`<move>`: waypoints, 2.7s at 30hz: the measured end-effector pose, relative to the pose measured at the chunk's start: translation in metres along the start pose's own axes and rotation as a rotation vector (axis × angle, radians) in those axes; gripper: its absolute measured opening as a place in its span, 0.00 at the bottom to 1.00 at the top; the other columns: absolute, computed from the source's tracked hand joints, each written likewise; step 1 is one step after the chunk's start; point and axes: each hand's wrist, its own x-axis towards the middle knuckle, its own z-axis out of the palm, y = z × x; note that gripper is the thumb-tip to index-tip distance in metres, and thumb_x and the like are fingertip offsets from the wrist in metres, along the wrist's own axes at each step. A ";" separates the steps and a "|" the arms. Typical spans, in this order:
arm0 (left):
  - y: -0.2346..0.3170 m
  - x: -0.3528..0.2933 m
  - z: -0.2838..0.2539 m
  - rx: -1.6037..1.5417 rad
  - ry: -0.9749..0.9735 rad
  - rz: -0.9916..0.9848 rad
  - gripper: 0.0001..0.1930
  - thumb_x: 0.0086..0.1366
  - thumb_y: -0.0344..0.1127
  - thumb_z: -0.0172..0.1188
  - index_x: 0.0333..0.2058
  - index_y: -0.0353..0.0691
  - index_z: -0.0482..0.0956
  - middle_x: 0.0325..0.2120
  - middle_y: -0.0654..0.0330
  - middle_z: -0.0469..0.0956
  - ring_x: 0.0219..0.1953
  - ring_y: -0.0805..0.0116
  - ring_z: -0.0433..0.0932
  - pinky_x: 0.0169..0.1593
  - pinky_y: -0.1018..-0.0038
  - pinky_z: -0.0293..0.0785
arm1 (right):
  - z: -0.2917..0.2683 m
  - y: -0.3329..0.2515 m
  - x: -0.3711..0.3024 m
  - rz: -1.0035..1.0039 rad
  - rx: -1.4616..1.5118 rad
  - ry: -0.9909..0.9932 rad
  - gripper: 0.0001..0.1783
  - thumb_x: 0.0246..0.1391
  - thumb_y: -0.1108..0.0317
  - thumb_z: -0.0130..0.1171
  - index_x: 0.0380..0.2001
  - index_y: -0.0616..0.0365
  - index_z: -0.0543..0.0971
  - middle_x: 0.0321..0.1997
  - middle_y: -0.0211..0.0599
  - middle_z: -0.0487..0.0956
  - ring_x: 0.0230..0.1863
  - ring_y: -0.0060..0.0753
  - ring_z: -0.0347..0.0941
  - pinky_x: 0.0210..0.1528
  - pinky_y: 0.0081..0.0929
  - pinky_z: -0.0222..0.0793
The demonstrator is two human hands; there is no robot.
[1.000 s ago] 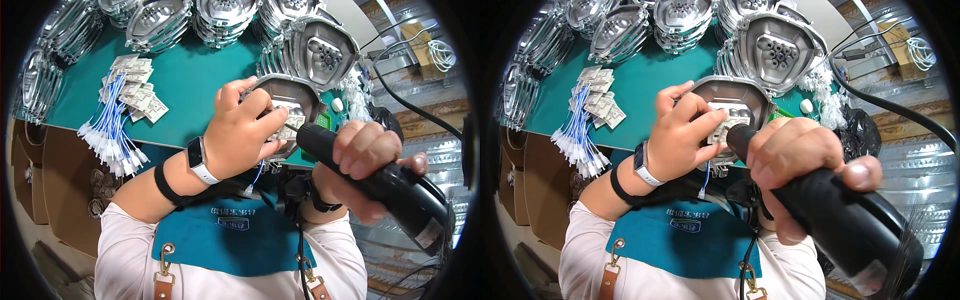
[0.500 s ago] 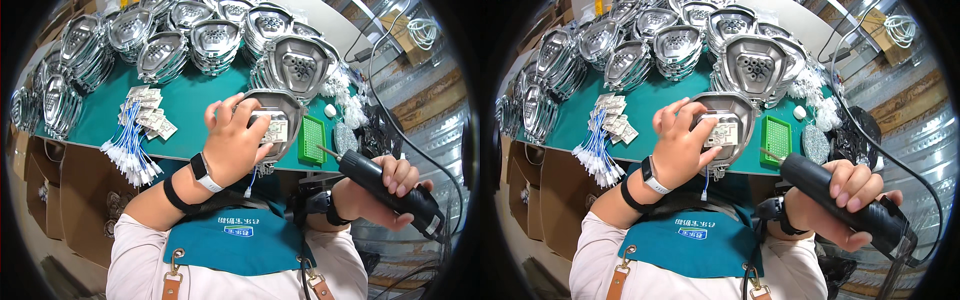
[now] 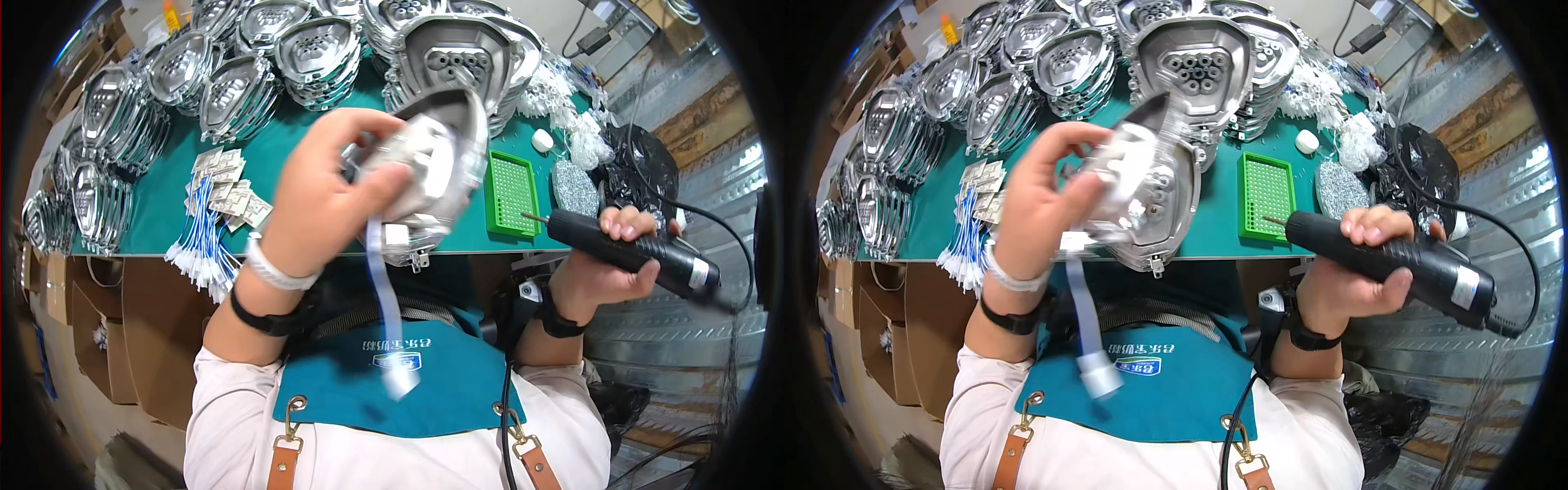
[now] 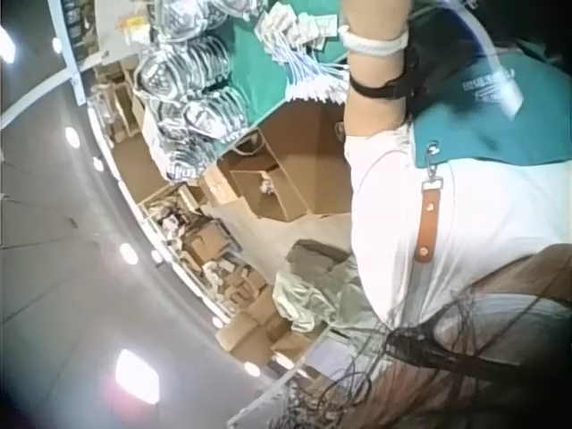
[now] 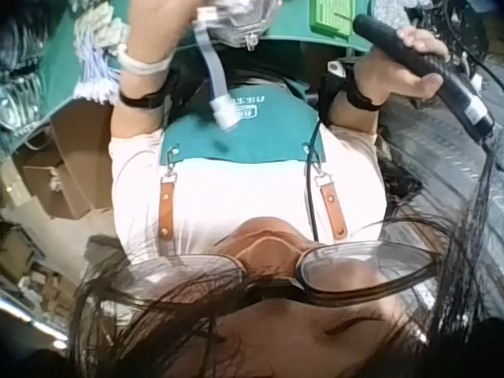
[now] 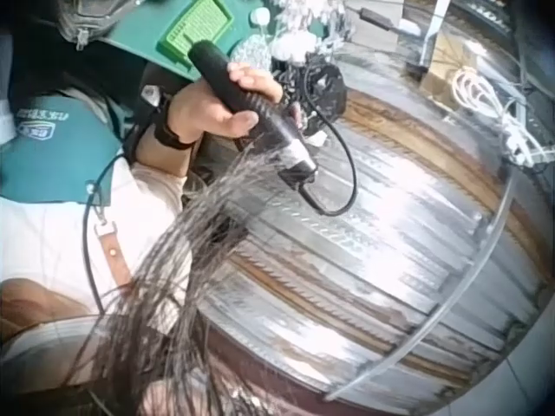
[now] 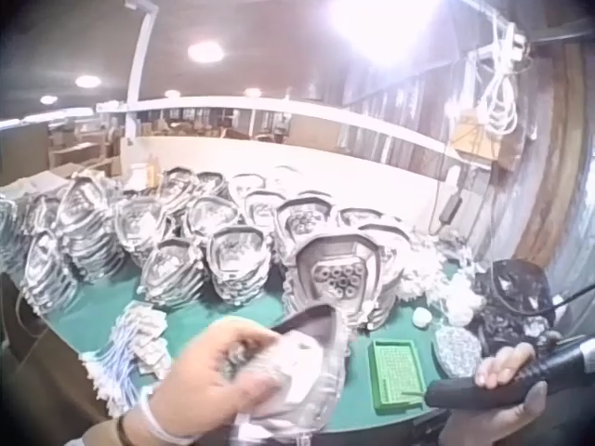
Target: Assembling electronic modules into metal housings and securing them with screws using an electric screwdriver.
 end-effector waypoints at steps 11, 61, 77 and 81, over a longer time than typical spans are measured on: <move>-0.003 -0.049 -0.056 -1.188 0.028 -0.486 0.31 0.62 0.54 0.57 0.53 0.32 0.68 0.45 0.49 0.76 0.44 0.60 0.77 0.48 0.65 0.75 | -0.001 0.052 -0.013 0.112 -0.183 -0.022 0.38 0.52 0.51 0.59 0.55 0.64 0.54 0.26 0.40 0.71 0.27 0.30 0.68 0.35 0.30 0.70; -0.076 -0.017 -0.178 1.060 -0.570 -0.232 0.17 0.52 0.26 0.58 0.43 0.34 0.72 0.44 0.49 0.74 0.49 0.48 0.72 0.54 0.63 0.68 | -0.021 0.050 -0.003 0.143 -0.158 -0.118 0.36 0.50 0.58 0.57 0.57 0.64 0.56 0.26 0.42 0.68 0.29 0.32 0.65 0.35 0.33 0.67; -0.094 -0.093 -0.227 0.834 -0.256 -0.600 0.40 0.57 0.41 0.61 0.63 0.31 0.52 0.60 0.45 0.59 0.61 0.49 0.62 0.64 0.63 0.57 | -0.014 0.058 0.002 0.136 -0.104 -0.089 0.36 0.50 0.62 0.56 0.56 0.66 0.53 0.26 0.44 0.71 0.27 0.32 0.68 0.34 0.32 0.71; -0.086 -0.112 -0.182 0.853 -0.275 -0.498 0.40 0.60 0.40 0.58 0.64 0.26 0.49 0.63 0.40 0.55 0.65 0.47 0.54 0.68 0.64 0.47 | -0.013 0.072 0.001 0.164 -0.097 -0.099 0.35 0.50 0.63 0.57 0.55 0.67 0.54 0.25 0.44 0.72 0.27 0.32 0.69 0.34 0.31 0.71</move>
